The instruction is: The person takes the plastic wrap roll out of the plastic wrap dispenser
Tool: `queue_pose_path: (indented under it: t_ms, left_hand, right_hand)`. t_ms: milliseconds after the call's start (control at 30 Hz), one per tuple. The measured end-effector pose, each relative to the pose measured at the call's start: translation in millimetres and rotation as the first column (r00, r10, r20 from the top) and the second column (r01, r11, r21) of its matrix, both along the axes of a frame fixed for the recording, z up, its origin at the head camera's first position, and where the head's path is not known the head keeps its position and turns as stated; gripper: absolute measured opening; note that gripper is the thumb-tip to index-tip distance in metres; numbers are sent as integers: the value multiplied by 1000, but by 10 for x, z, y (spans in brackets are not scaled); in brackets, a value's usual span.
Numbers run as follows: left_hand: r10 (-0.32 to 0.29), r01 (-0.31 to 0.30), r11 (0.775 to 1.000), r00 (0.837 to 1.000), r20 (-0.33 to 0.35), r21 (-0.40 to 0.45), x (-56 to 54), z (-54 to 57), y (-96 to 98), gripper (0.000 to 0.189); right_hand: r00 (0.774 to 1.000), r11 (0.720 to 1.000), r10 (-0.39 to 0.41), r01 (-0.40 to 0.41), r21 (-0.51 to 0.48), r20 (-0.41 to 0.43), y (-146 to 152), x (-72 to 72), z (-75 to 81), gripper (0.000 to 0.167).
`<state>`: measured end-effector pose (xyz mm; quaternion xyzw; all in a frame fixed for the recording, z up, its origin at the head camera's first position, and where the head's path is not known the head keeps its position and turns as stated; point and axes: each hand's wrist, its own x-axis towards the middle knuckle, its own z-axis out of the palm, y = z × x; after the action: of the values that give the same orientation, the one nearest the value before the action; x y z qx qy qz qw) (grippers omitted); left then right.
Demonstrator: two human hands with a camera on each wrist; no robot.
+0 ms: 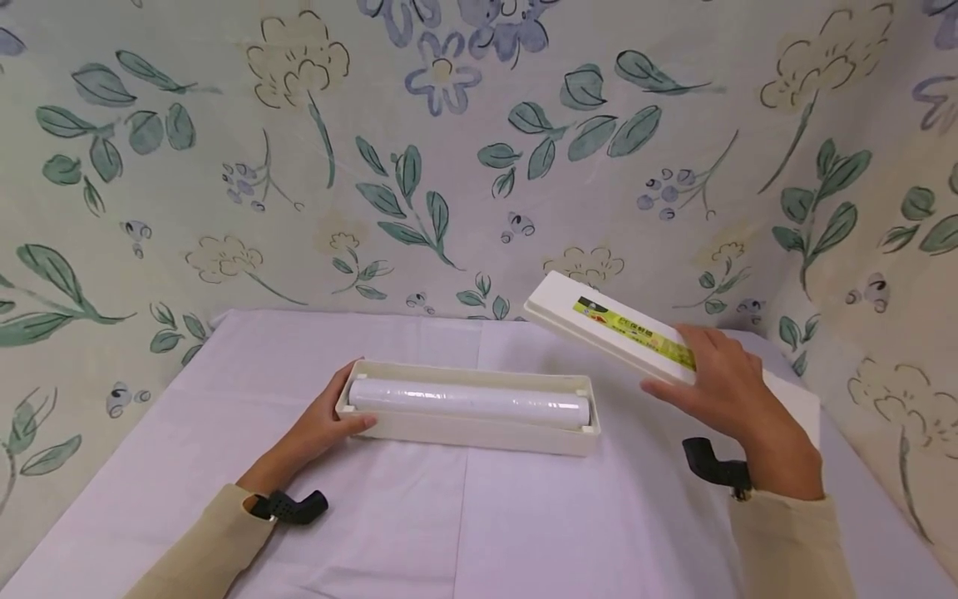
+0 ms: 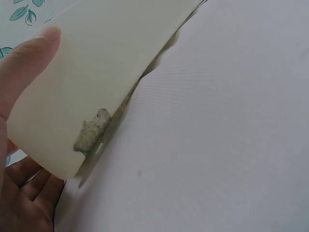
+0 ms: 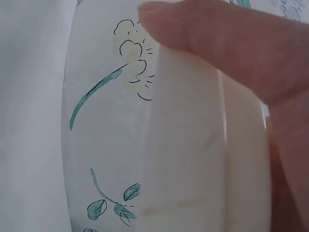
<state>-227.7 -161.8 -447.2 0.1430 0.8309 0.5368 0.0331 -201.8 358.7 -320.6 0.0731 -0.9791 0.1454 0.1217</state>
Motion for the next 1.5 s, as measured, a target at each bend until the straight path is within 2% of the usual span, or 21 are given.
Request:
queue_pose_path:
  t_ms: [133, 233, 333, 433, 567, 867, 1500]
  left_hand:
    - [9, -9, 1000, 1000, 13, -10, 37, 34, 3, 96]
    - [8, -8, 1000, 1000, 20, -8, 107, 160, 23, 96]
    - [-2, 2, 1000, 1000, 22, -5, 168, 289, 53, 94]
    - [-15, 15, 1000, 1000, 22, 9, 185, 337, 79, 93]
    - [-20, 20, 999, 999, 25, 28, 179, 330, 99, 93]
    - [-10, 10, 999, 1000, 22, 32, 155, 270, 96, 93]
    - [-19, 18, 999, 999, 32, 30, 178, 298, 88, 93]
  right_hand:
    - [999, 1000, 28, -28, 13, -21, 17, -18, -17, 97]
    - [999, 999, 39, -38, 18, -31, 18, -35, -11, 96]
    - [1000, 1000, 13, -13, 12, -11, 20, -44, -11, 99]
    - [1000, 1000, -17, 17, -1, 21, 28, -38, -22, 102]
    - [998, 999, -32, 32, -9, 57, 43, -38, -47, 103]
    - [996, 999, -46, 48, -15, 74, 86, -58, -91, 101]
    - [995, 998, -66, 66, -3, 74, 200, -68, -175, 100]
